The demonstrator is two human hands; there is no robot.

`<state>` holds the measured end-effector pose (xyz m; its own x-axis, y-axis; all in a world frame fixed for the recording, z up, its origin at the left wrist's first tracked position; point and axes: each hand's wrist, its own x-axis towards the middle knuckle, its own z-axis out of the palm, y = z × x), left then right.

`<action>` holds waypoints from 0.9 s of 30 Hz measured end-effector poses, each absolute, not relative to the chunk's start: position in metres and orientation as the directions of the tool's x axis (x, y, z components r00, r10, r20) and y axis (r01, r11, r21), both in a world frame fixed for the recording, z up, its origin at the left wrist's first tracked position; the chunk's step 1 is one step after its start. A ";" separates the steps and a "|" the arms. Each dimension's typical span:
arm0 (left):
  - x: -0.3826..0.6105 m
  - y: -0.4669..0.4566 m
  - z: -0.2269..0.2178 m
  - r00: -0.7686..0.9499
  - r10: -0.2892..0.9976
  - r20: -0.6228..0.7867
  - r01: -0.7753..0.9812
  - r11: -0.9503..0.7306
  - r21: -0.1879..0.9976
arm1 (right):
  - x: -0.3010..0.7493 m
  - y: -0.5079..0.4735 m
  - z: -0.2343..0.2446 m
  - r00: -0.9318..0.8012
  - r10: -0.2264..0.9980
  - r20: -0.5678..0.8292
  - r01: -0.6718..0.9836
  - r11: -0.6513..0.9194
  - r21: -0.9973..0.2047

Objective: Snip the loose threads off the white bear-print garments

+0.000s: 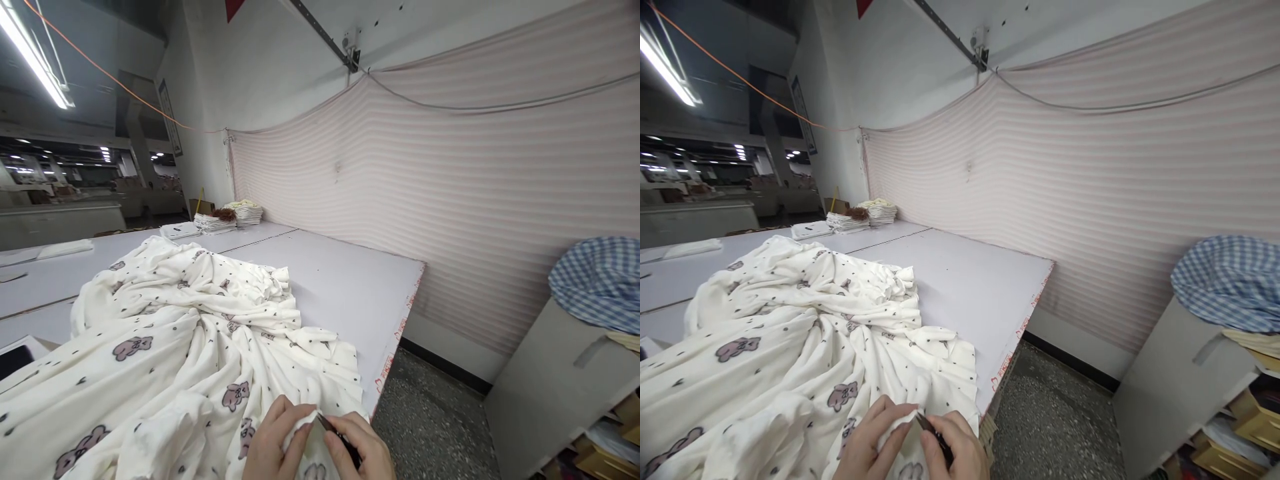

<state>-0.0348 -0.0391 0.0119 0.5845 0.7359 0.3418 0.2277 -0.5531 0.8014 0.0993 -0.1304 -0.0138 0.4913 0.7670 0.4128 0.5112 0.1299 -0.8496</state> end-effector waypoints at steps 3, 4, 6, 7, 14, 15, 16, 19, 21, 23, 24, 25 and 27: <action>-0.036 -0.038 0.010 0.574 0.733 0.364 0.210 -0.562 0.800 | 0.101 -0.128 -0.010 0.486 0.768 0.416 0.505 0.142 -0.851; -0.036 -0.038 0.010 0.574 0.730 0.371 0.203 -0.566 0.799 | 0.101 -0.128 -0.009 0.482 0.770 0.419 0.505 0.147 -0.851; -0.036 -0.038 0.008 0.575 0.723 0.383 0.192 -0.574 0.796 | 0.101 -0.128 -0.008 0.477 0.775 0.414 0.507 0.143 -0.850; -0.036 -0.038 0.008 0.575 0.720 0.389 0.188 -0.579 0.793 | 0.100 -0.128 -0.007 0.479 0.777 0.407 0.507 0.134 -0.852; -0.037 -0.038 0.006 0.590 0.704 0.395 0.175 -0.589 0.789 | 0.100 -0.128 -0.008 0.522 0.751 0.405 0.497 0.118 -0.860; -0.037 -0.038 0.007 0.596 0.705 0.384 0.175 -0.580 0.795 | 0.100 -0.128 -0.009 0.527 0.753 0.394 0.498 0.102 -0.861; -0.037 -0.038 0.008 0.603 0.709 0.367 0.178 -0.568 0.804 | 0.100 -0.128 -0.010 0.532 0.755 0.383 0.495 0.089 -0.864; -0.036 -0.035 0.015 0.610 0.741 0.280 0.206 -0.490 0.847 | 0.094 -0.125 -0.015 0.593 0.734 0.331 0.409 0.079 -0.909; -0.035 -0.030 0.020 0.623 0.768 0.151 0.229 -0.364 0.903 | 0.087 -0.119 -0.015 0.625 0.711 0.322 0.359 0.105 -0.928; -0.034 -0.026 0.024 0.653 0.757 0.031 0.211 -0.221 0.952 | 0.081 -0.111 -0.014 0.598 0.707 0.376 0.370 0.172 -0.913; -0.035 -0.024 0.025 0.670 0.743 -0.005 0.190 -0.165 0.968 | 0.079 -0.107 -0.013 0.565 0.715 0.412 0.391 0.208 -0.897; -0.035 -0.022 0.025 0.684 0.730 -0.021 0.166 -0.128 0.978 | 0.078 -0.104 -0.012 0.533 0.722 0.440 0.409 0.235 -0.882; -0.038 -0.019 0.023 0.699 0.715 -0.022 0.134 -0.101 0.986 | 0.078 -0.099 -0.012 0.498 0.732 0.465 0.431 0.256 -0.865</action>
